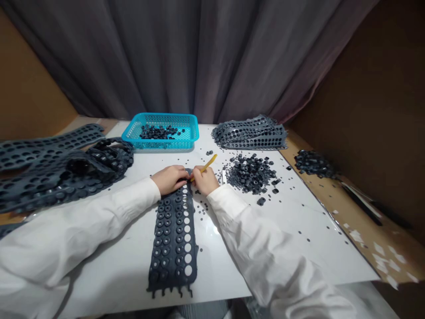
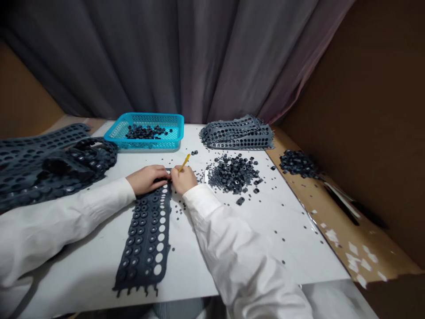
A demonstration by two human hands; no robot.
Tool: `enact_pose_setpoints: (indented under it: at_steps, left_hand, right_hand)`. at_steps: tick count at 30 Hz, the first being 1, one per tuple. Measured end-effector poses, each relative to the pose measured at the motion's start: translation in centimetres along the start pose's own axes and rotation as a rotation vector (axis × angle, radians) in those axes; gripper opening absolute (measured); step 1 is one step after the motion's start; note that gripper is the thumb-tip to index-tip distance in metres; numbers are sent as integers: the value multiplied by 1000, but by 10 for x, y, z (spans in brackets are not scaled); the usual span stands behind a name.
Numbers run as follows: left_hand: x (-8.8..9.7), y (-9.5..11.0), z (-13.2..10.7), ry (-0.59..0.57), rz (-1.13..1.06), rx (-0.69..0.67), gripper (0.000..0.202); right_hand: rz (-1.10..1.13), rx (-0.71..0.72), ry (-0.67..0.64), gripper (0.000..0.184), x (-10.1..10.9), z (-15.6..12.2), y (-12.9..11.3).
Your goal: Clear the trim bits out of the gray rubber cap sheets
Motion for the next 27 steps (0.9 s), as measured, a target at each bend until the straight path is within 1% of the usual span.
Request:
enact_pose_setpoints:
  at_steps: [5,8,11,15,21,24,27]
  left_hand:
    - [-8,2,1,32,30,-18,20]
    - [-11,0,1,63,5,-13,18]
    - [-11,-6,0,99,-63,0,16]
    - [-9,-12,-5,170,-173,57,19]
    - [-12,-10,-7,216,-315,144,19]
    - [-4,-15,-6,291,-370,238,20]
    - [10,-26,-5,374,-433,349,22]
  right_hand:
    - [10,-5,-2,32,0,2,5]
    - [8,-8,-3,32,1,2,4]
    - [4,-9,-2,33,1,2,3]
    - [1,-9,-2,32,2,2,1]
    - [19,-15,-6,32,1,2,2]
    - [32,-23,2,32,0,2,3]
    - [47,-28,5,31,-1,3,5]
Point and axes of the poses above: each hand's wrist, its own z-axis towards the middle knuckle, its own x-axis out of the back of the hand, y = z × x, the point moved 2 cm from there along z, towards the middle knuckle, and after that the axes turned 8 degrees about y, right-handed, at the moved point
